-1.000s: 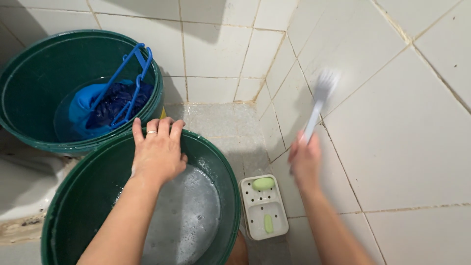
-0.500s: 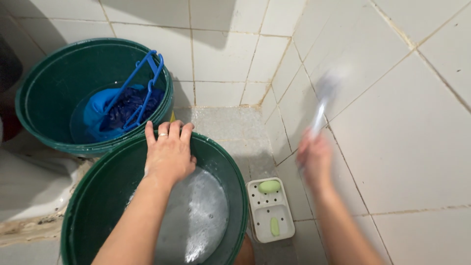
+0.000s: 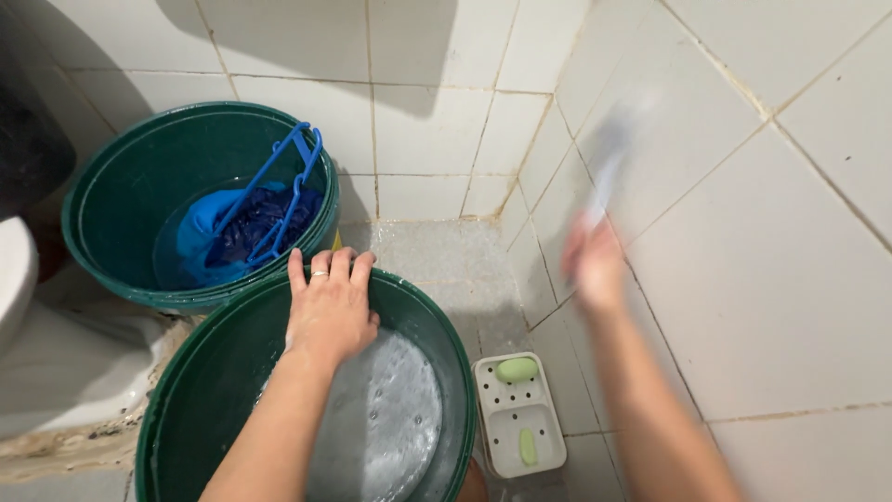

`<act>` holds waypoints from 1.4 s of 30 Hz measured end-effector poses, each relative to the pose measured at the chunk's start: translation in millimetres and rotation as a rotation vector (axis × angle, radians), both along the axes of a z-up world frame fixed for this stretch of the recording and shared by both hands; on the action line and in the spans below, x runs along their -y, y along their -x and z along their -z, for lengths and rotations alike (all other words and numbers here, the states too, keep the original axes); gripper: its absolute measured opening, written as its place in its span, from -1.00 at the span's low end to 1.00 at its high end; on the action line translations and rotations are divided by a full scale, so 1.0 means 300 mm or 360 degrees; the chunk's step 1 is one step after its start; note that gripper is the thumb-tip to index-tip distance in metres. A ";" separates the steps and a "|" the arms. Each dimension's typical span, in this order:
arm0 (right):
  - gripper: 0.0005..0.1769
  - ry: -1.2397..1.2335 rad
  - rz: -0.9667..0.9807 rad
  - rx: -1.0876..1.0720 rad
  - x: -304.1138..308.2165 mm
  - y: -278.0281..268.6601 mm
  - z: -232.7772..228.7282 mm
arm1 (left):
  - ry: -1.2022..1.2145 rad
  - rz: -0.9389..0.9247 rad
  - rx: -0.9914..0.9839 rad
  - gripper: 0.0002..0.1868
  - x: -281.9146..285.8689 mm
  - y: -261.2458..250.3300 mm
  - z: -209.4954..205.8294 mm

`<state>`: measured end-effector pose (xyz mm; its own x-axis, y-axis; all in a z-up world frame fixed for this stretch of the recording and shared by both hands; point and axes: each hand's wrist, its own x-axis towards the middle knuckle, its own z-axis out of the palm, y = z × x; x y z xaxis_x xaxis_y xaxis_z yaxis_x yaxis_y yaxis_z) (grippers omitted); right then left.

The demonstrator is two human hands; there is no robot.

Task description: The person scrubs the bathroom walls and floor tiles using a brush and pours soapy water from a bucket onto the floor.

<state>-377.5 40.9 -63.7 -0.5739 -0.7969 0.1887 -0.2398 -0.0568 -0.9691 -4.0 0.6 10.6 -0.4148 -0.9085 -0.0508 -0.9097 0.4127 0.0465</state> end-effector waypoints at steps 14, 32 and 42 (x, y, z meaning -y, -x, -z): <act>-0.78 0.0378 -0.0263 0.0510 0.143 0.105 -0.334 | 0.0009 0.0011 -0.0046 -0.13 0.003 -0.017 -0.018; -0.59 -0.0091 -0.0536 -0.0108 0.642 -0.075 -0.335 | -0.0277 0.0076 -0.0203 -0.16 0.038 -0.080 -0.054; -0.63 -0.0904 -0.0876 -0.0233 0.397 -0.200 -0.033 | 0.0164 -0.0116 -0.0805 -0.59 -0.033 -0.484 -0.003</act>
<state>-317.6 -78.2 -53.8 -0.0718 -0.9551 -0.2873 -0.4480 0.2882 -0.8463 141.1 10.6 11.7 -0.2999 -0.9256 0.2308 -0.8104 0.3749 0.4503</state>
